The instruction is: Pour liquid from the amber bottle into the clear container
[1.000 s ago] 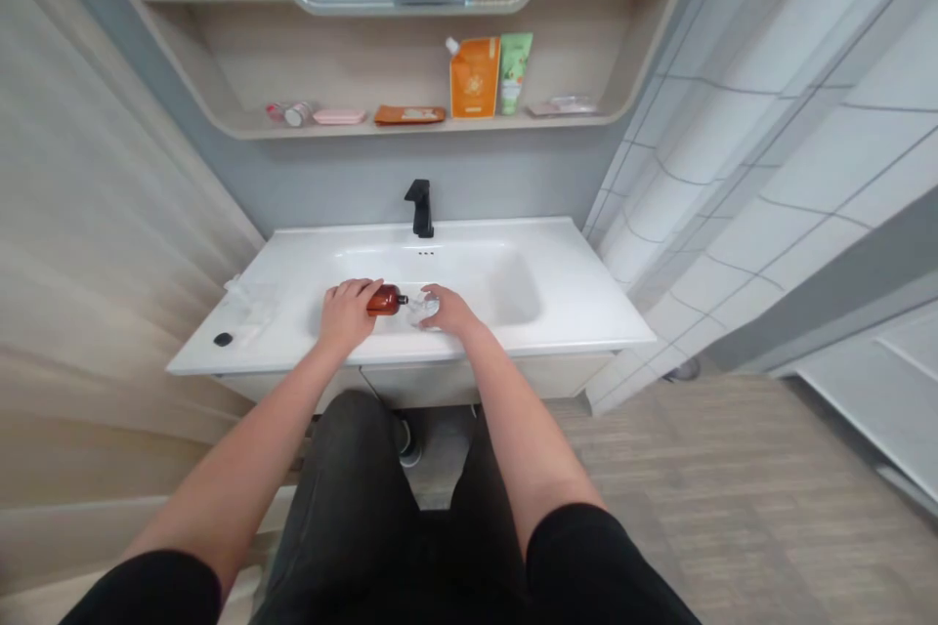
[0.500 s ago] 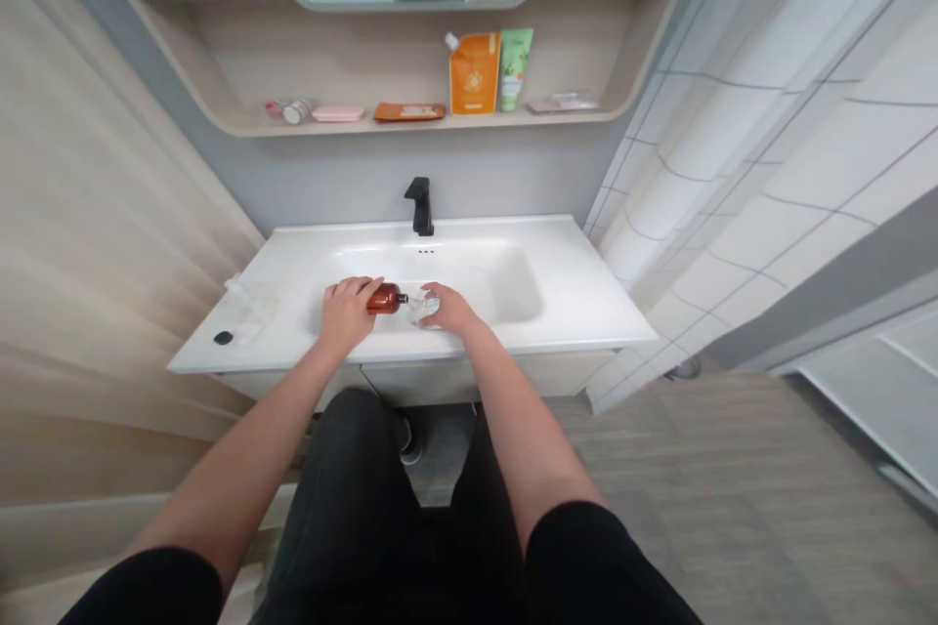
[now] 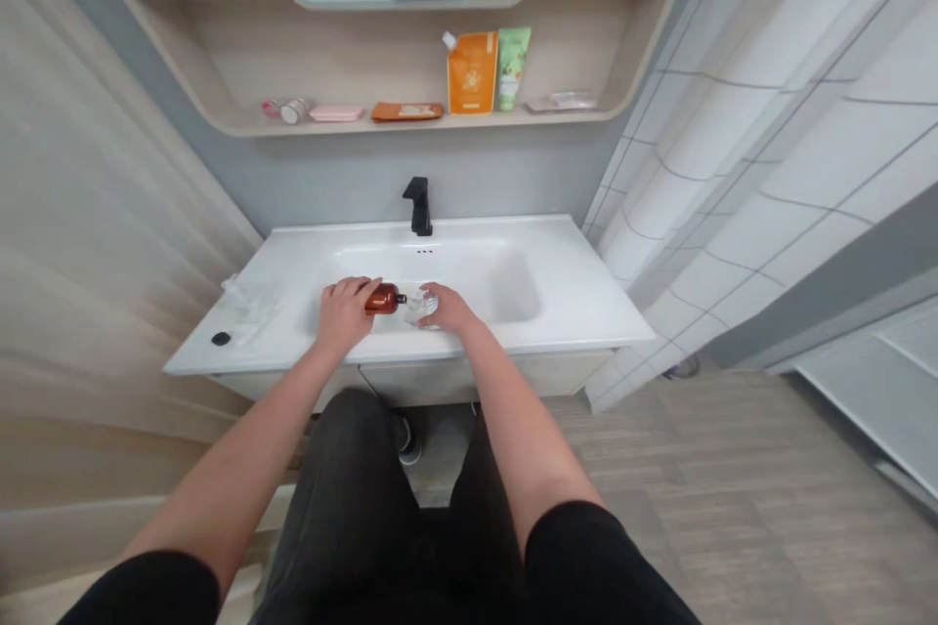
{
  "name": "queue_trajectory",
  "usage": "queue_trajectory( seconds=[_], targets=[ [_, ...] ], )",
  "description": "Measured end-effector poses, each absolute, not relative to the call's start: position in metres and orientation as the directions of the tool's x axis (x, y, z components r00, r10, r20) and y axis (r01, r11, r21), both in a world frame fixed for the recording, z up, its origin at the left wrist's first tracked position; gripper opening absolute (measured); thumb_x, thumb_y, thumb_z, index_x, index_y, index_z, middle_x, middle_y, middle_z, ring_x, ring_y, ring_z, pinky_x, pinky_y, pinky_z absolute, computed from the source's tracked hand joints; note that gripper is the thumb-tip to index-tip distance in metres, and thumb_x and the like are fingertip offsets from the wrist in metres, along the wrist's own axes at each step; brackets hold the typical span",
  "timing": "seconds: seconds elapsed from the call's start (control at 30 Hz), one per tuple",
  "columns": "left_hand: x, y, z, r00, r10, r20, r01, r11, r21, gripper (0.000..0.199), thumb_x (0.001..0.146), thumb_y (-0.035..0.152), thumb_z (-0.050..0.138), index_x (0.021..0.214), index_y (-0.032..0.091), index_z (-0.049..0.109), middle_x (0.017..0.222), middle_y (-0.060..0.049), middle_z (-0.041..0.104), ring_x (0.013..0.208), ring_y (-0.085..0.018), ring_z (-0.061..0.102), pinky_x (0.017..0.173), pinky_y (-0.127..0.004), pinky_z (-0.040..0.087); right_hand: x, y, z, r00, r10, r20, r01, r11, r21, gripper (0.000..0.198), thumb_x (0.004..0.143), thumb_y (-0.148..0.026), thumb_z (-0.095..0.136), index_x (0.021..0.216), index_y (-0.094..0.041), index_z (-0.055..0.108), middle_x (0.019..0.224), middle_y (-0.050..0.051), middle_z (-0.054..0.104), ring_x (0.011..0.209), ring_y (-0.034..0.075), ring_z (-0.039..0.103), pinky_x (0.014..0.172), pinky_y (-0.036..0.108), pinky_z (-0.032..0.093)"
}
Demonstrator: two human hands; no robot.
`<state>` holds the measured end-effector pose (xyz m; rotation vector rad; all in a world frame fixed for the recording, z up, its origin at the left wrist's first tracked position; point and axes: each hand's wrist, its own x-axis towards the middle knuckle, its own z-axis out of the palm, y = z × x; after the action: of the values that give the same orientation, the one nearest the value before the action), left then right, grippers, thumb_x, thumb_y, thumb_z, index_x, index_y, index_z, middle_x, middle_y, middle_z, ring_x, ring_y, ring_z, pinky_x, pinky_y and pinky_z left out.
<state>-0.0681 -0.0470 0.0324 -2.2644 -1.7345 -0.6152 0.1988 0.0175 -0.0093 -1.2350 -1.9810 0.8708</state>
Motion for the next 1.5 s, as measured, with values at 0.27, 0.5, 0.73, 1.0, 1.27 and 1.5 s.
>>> queue_trajectory(
  seconds=[0.27,0.5,0.73,1.0,1.27,1.5],
  targets=[
    [-0.0681,-0.0469,0.0326,0.218,0.862,0.458,0.953,-0.289,0.091,0.064,0.094,0.015,0.058,0.156,0.028,0.065,0.150,-0.016,0.069,0.140,-0.039,0.057,0.115,-0.058,0.038,0.1996,0.0173,-0.0096,-0.364,0.915,0.175,0.487,0.347,-0.801,0.084,0.058,-0.020,0.102,0.136,-0.025,0.071,0.130,0.007,0.078,0.120,0.030,0.072,0.113,0.044,0.053],
    [-0.0670,-0.0483,0.0347,0.211,0.868,0.450,0.957,-0.278,0.088,0.063,0.094,0.015,0.058,0.155,0.027,0.066,0.149,-0.016,0.069,0.140,-0.039,0.057,0.116,-0.057,0.038,0.1988,0.0167,-0.0097,-0.358,0.917,0.176,0.494,0.346,-0.798,0.084,0.059,-0.019,0.102,0.137,-0.026,0.071,0.129,0.007,0.078,0.119,0.029,0.073,0.111,0.043,0.054],
    [-0.0672,-0.0482,0.0340,0.218,0.862,0.458,0.955,-0.286,0.083,0.062,0.095,0.015,0.058,0.155,0.027,0.066,0.150,-0.016,0.069,0.141,-0.039,0.056,0.115,-0.058,0.037,0.1986,0.0166,-0.0080,-0.365,0.916,0.167,0.510,0.347,-0.787,0.086,0.060,-0.019,0.102,0.139,-0.023,0.070,0.132,0.009,0.077,0.121,0.030,0.072,0.112,0.043,0.053],
    [-0.0678,-0.0479,0.0341,0.229,0.858,0.459,0.954,-0.292,0.069,0.062,0.095,0.014,0.057,0.155,0.026,0.066,0.150,-0.016,0.069,0.140,-0.038,0.057,0.114,-0.057,0.038,0.1976,0.0155,-0.0066,-0.355,0.920,0.166,0.491,0.335,-0.804,0.084,0.058,-0.018,0.102,0.136,-0.025,0.072,0.131,0.007,0.078,0.120,0.030,0.073,0.111,0.044,0.054],
    [-0.0682,-0.0474,0.0339,0.225,0.865,0.448,0.952,-0.292,0.086,0.065,0.094,0.014,0.057,0.157,0.028,0.064,0.150,-0.016,0.069,0.142,-0.039,0.056,0.116,-0.058,0.038,0.1977,0.0140,-0.0044,-0.360,0.916,0.176,0.488,0.346,-0.801,0.082,0.058,-0.018,0.102,0.134,-0.026,0.072,0.130,0.006,0.078,0.119,0.029,0.073,0.111,0.043,0.054],
    [-0.0681,-0.0482,0.0346,0.234,0.858,0.457,0.950,-0.302,0.082,0.063,0.094,0.013,0.056,0.155,0.027,0.065,0.150,-0.016,0.069,0.141,-0.038,0.056,0.116,-0.057,0.037,0.1974,0.0132,-0.0016,-0.363,0.917,0.166,0.492,0.340,-0.802,0.081,0.058,-0.018,0.101,0.134,-0.025,0.072,0.130,0.007,0.078,0.119,0.030,0.073,0.110,0.043,0.054]
  ],
)
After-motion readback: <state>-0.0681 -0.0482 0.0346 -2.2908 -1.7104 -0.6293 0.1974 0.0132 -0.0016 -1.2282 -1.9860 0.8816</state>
